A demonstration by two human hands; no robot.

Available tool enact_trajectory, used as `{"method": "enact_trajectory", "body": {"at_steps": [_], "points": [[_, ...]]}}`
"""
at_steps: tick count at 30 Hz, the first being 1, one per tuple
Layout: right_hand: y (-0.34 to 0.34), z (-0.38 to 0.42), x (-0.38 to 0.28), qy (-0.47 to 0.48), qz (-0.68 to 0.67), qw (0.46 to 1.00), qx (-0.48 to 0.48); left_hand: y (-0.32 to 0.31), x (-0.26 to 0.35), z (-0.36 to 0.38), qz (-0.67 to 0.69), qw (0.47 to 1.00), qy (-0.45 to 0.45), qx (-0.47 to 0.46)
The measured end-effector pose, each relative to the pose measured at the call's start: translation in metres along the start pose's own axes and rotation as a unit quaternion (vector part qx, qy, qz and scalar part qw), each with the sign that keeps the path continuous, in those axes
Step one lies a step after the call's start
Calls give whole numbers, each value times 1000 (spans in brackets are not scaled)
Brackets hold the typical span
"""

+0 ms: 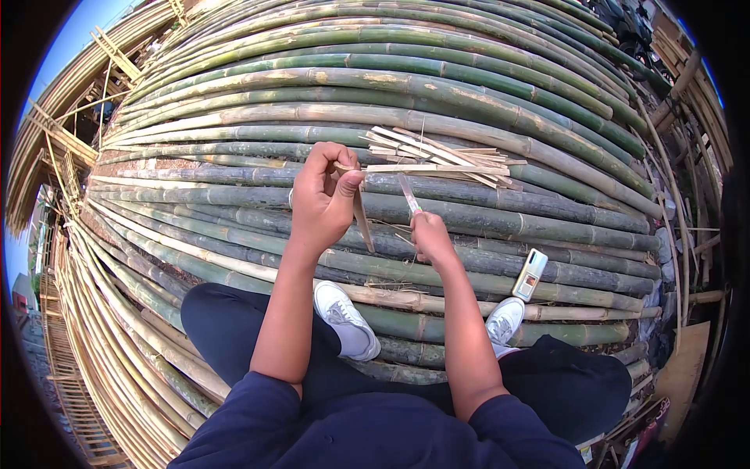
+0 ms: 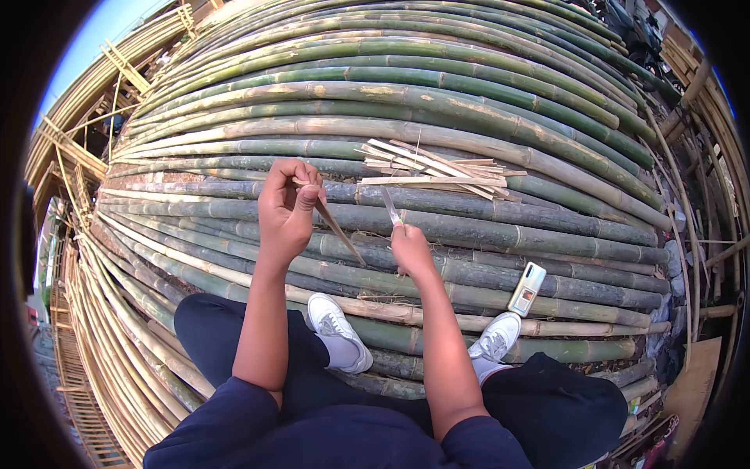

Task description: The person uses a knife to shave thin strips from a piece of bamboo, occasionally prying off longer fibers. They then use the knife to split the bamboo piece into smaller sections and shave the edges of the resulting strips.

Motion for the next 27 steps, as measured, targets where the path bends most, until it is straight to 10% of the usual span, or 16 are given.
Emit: {"method": "enact_trajectory", "body": {"at_steps": [7, 27], "points": [[-41, 59, -96, 148, -23, 988, -48, 11, 2, 9, -146, 987, -52, 49], [-10, 88, -120, 174, 1, 985, 14, 25, 21, 23, -93, 988, -107, 64]]}}
Point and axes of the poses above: each hand's wrist, its own z-axis away from the middle knuckle, its own y-axis out of the back of the hand, x = y × z, the point moved 8 cm from there along -z, towards the middle knuckle, and after that the axes turned 6 degrees about y, right-handed, at the moved point
